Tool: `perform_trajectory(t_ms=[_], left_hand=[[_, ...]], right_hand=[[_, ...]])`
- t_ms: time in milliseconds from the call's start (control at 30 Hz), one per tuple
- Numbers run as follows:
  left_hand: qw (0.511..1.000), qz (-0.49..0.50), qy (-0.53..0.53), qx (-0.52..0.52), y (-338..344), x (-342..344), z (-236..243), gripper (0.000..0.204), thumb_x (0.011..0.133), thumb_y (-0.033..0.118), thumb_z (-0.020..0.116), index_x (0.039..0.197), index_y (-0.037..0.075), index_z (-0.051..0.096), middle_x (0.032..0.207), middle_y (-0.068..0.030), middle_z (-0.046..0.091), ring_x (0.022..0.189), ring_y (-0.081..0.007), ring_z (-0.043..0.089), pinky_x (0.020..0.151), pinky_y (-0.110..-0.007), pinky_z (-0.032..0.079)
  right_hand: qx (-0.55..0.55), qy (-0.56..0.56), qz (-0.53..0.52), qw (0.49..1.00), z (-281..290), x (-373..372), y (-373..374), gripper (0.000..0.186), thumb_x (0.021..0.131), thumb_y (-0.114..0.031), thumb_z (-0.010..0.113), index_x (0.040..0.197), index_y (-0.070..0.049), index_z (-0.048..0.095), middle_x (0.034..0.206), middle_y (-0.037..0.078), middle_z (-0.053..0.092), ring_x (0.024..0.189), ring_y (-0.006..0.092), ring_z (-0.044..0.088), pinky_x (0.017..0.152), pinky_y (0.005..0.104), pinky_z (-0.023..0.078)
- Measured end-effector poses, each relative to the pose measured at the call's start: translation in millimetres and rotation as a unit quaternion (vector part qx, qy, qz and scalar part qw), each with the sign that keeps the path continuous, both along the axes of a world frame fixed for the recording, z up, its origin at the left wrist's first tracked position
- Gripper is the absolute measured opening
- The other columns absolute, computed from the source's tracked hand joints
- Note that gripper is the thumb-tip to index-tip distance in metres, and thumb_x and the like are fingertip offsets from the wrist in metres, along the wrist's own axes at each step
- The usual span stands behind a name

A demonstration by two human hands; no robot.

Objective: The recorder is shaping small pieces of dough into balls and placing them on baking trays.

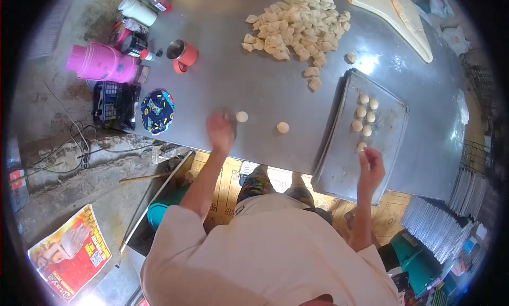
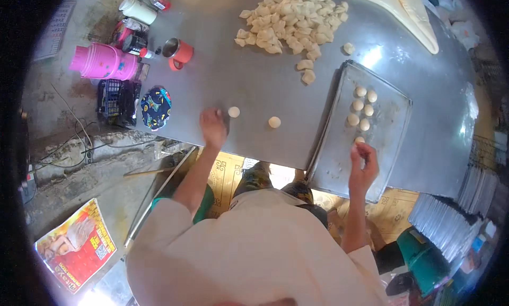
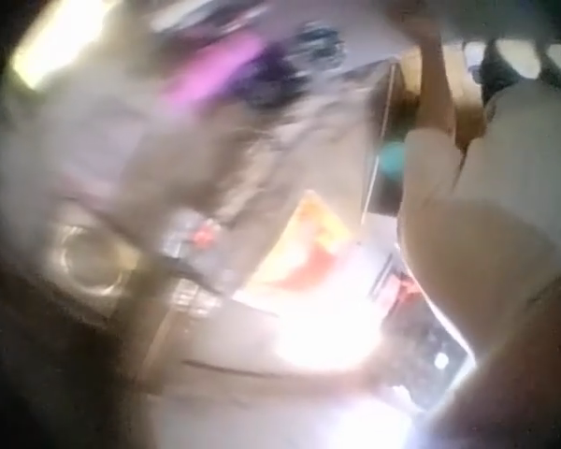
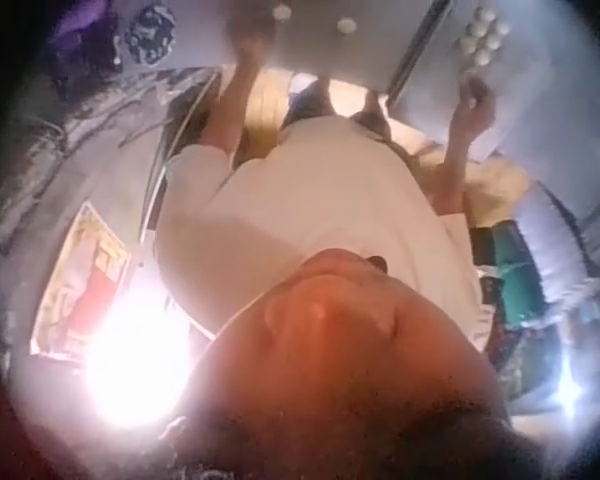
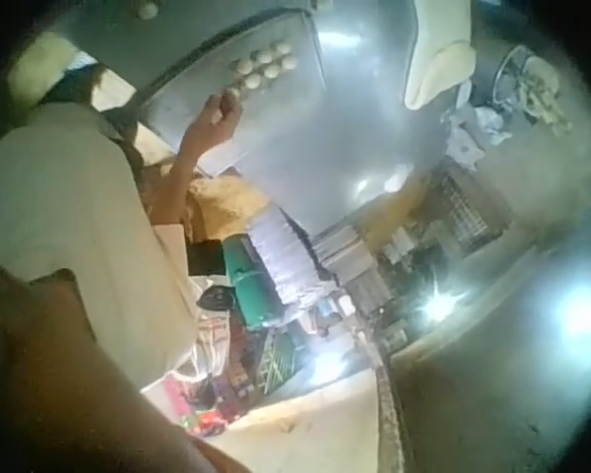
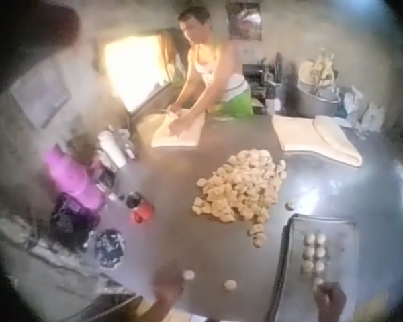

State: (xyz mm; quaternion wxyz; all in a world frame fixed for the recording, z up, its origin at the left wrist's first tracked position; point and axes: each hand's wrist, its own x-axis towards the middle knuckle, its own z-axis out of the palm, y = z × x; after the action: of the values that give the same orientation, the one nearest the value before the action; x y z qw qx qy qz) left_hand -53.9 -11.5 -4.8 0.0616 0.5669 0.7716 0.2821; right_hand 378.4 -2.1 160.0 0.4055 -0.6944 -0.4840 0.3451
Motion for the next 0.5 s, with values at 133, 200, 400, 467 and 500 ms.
perform_trajectory(t_ms=[133, 200, 400, 467, 500], left_hand=[[0.989, -0.050, 0.136, -0.040, 30.8, -29.4, -20.1, 0.018, 0.090, 0.014, 0.051, 0.105, 0.005, 0.052, 0.097, -0.0179, 0.059, 0.095, -0.0374, 0.056, 0.085, -0.050, 0.044], [0.993, -0.055, 0.102, -0.015, 18.9, -43.7, -10.4, 0.018, 0.091, 0.015, 0.051, 0.106, 0.004, 0.053, 0.098, -0.0191, 0.060, 0.095, -0.0384, 0.056, 0.084, -0.049, 0.044], [0.985, 0.004, 0.142, -0.094, -36.1, 7.1, 22.8, 0.022, 0.088, 0.010, 0.050, 0.108, 0.000, 0.054, 0.110, -0.0167, 0.056, 0.109, -0.0360, 0.050, 0.100, -0.045, 0.037], [0.987, -0.023, 0.139, -0.072, -19.4, 19.1, 10.1, 0.024, 0.087, 0.012, 0.052, 0.109, 0.000, 0.054, 0.112, -0.0173, 0.056, 0.108, -0.0361, 0.050, 0.098, -0.046, 0.037], [0.986, -0.001, 0.144, -0.085, -5.1, 17.4, 1.0, 0.026, 0.087, 0.013, 0.053, 0.109, 0.000, 0.054, 0.112, -0.0175, 0.056, 0.108, -0.0362, 0.050, 0.097, -0.046, 0.038]], right_hand=[[0.061, -0.082, 0.188, 0.977, 2.2, -11.4, 4.8, 0.015, 0.086, -0.006, 0.065, 0.100, -0.001, 0.064, 0.084, 0.006, 0.064, 0.079, 0.0123, 0.059, 0.074, 0.0256, 0.047], [0.112, -0.086, 0.174, 0.974, 10.9, -4.8, 7.4, 0.015, 0.086, -0.006, 0.066, 0.100, -0.001, 0.064, 0.083, 0.006, 0.064, 0.078, 0.0133, 0.060, 0.074, 0.0263, 0.047], [-0.022, -0.073, -0.028, 0.997, 22.4, 25.2, -3.6, 0.017, 0.088, -0.006, 0.064, 0.104, -0.001, 0.063, 0.093, 0.004, 0.063, 0.085, 0.0109, 0.057, 0.081, 0.0253, 0.046], [0.025, -0.046, -0.002, 0.999, 13.2, 20.7, -10.2, 0.016, 0.088, -0.007, 0.064, 0.102, -0.001, 0.064, 0.092, 0.004, 0.064, 0.084, 0.0103, 0.057, 0.080, 0.0251, 0.046], [0.066, -0.056, 0.047, 0.995, 7.4, 15.1, -11.6, 0.016, 0.087, -0.008, 0.065, 0.101, -0.001, 0.064, 0.089, 0.005, 0.064, 0.081, 0.0111, 0.058, 0.078, 0.0254, 0.046]])
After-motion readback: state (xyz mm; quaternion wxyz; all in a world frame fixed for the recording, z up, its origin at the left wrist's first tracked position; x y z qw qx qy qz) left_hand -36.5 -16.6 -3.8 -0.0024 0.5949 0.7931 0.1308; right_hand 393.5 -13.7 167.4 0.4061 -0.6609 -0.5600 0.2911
